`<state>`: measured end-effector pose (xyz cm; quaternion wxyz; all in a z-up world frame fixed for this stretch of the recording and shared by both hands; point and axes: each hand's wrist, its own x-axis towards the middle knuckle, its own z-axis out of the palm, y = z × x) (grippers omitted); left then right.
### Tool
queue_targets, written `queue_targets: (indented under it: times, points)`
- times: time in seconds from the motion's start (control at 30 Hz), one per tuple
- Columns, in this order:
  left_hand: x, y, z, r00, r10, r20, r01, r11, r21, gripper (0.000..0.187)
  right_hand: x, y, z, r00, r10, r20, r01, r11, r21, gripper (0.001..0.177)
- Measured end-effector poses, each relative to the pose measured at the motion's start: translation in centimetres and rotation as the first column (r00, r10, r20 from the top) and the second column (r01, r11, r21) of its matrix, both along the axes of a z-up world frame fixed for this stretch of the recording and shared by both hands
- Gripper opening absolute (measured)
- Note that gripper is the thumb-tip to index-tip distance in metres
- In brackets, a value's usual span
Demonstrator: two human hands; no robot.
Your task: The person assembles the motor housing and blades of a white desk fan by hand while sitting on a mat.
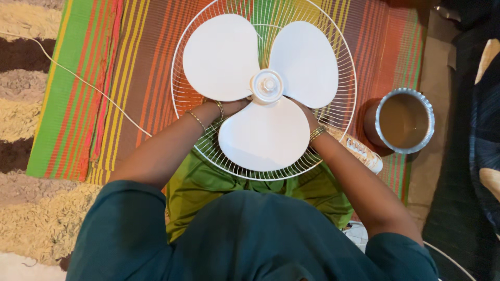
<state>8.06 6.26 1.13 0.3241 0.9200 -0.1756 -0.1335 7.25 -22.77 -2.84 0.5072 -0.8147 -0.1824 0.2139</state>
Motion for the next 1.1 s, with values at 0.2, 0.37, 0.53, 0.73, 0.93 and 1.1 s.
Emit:
queue_targets:
  times: [0.2, 0.37, 0.53, 0.73, 0.93, 1.1]
  points:
    - [0.4, 1.2, -1.1, 1.000, -0.003, -0.021, 0.005, 0.997, 0.078, 0.047, 0.4, 0.4, -2.3, 0.985, 0.066, 0.162, -0.068, 0.998, 0.002, 0.051]
    - [2.6, 1.9, -5.2, 0.983, 0.049, -0.178, -0.083, 0.978, -0.190, 0.015, -1.1, 1.6, -1.9, 0.995, -0.091, 0.037, 0.094, 0.993, -0.068, 0.067]
    - [4.0, 2.1, -7.7, 0.944, 0.006, -0.329, -0.193, 0.819, -0.540, 0.006, -0.7, -0.5, -4.4, 0.712, 0.394, 0.581, 0.013, 0.820, -0.572, 0.076]
    - [2.7, 2.3, -4.9, 0.987, 0.098, -0.131, -0.121, 0.975, -0.186, 0.010, 1.5, -1.0, -9.7, 0.826, 0.267, 0.496, 0.015, 0.870, -0.493, 0.077]
    - [1.2, 1.8, -1.0, 0.981, 0.004, -0.196, -0.027, 0.993, -0.115, 0.029, 1.7, -0.4, -6.3, 0.915, 0.201, 0.349, -0.054, 0.920, -0.389, 0.079]
    - [0.2, 1.3, 0.5, 0.996, 0.082, -0.040, -0.079, 0.994, 0.076, 0.040, 1.4, 0.4, -3.3, 0.945, 0.163, 0.283, -0.069, 0.947, -0.315, 0.081]
